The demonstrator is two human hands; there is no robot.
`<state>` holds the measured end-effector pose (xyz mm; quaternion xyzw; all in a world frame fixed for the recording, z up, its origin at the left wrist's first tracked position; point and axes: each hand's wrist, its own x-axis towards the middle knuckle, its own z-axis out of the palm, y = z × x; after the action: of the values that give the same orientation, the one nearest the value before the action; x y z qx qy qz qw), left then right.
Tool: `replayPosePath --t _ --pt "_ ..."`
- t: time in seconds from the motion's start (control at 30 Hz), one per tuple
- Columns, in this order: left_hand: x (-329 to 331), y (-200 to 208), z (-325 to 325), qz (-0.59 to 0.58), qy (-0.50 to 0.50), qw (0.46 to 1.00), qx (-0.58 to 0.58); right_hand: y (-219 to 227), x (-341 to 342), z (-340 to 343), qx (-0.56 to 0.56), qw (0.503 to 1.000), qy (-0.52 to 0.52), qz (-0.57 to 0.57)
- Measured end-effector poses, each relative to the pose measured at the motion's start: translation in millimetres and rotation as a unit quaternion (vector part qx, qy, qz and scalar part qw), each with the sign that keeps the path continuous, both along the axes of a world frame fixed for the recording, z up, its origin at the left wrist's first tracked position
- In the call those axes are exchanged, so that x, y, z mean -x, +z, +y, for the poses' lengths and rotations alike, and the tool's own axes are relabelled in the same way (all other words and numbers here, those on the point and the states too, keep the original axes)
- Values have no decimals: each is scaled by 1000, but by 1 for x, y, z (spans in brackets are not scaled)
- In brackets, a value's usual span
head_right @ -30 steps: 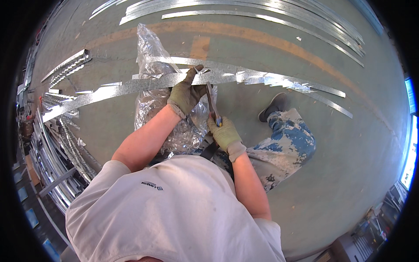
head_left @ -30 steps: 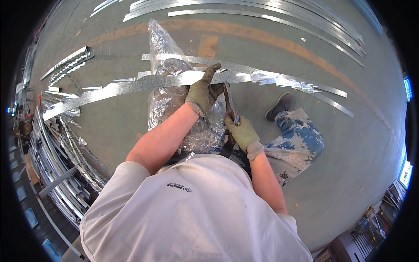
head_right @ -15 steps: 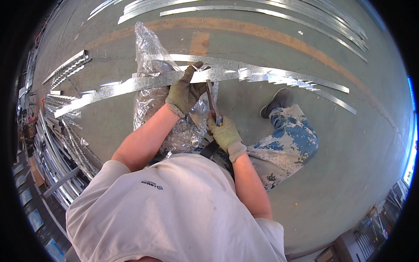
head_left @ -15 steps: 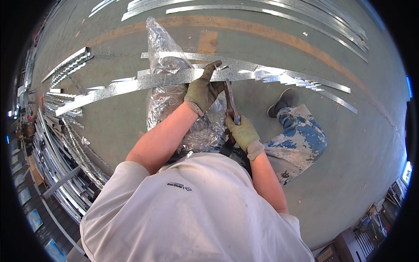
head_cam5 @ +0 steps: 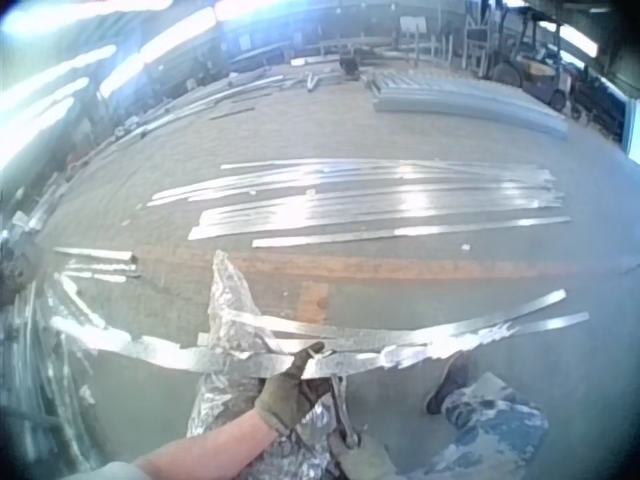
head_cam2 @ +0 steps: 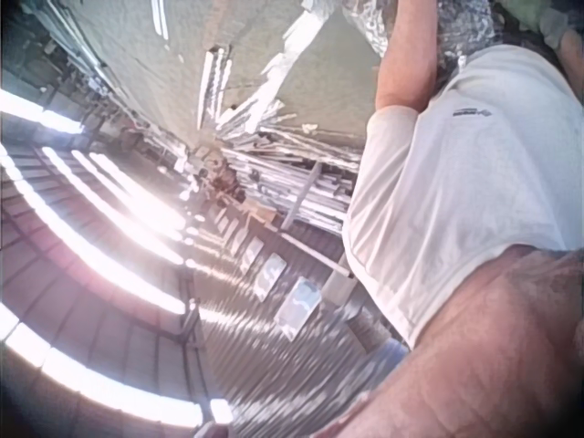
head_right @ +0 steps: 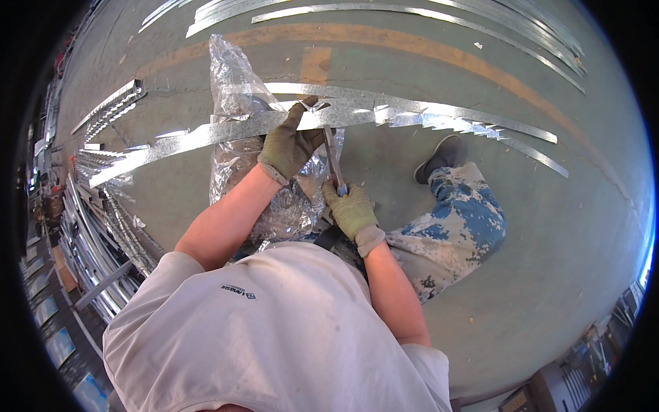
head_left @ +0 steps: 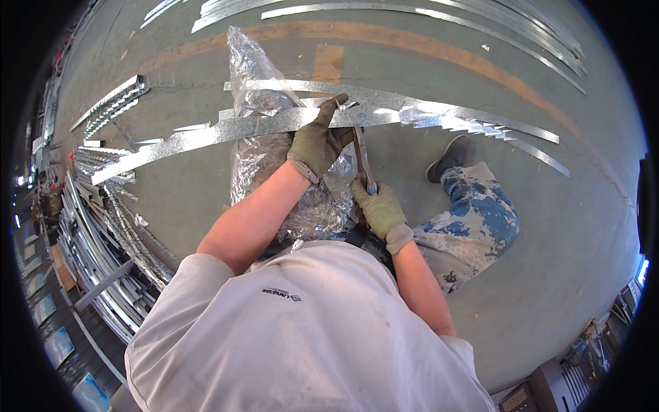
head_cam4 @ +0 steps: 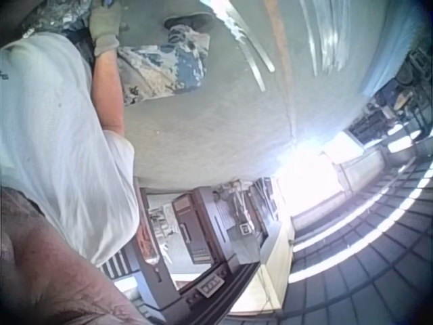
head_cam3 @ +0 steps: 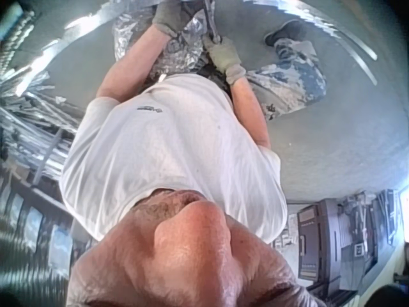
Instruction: The person sits on the floor and uses tin snips to cut a long metal strip into shorter pieces. The cut pieces are placed on the floor beside the work area.
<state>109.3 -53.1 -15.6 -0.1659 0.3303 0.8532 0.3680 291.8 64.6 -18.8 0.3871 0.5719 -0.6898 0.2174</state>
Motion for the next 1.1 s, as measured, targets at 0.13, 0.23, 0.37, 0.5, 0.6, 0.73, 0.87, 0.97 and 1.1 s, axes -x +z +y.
replayPosePath --t 0.13,0.23,0.37,0.5,0.6,0.73,0.87,0.97,1.1 --pt "4 -8 -6 16 -19 999 -24 13 1 8 74 997 -15 24" --pt "4 -14 -8 1 -14 999 -50 14 1 17 159 987 -18 13" --pt "4 -13 -7 -8 0 999 -37 1 -7 15 362 927 -95 18" --pt "1 -5 -4 -14 0 999 -48 -6 -11 19 621 771 -119 75" --pt "2 -8 -2 -14 1 999 -51 -11 -15 13 634 758 -103 118" --pt "1 -7 -6 16 -18 998 -55 8 -13 13 552 822 -126 68" --pt "-4 6 -17 7 32 999 -28 20 -15 20 478 868 -117 70" --pt "-3 8 -24 10 31 999 -6 14 -19 36 494 856 -122 89" --pt "-4 6 -18 30 -3 999 34 35 -18 45 456 877 -133 77"
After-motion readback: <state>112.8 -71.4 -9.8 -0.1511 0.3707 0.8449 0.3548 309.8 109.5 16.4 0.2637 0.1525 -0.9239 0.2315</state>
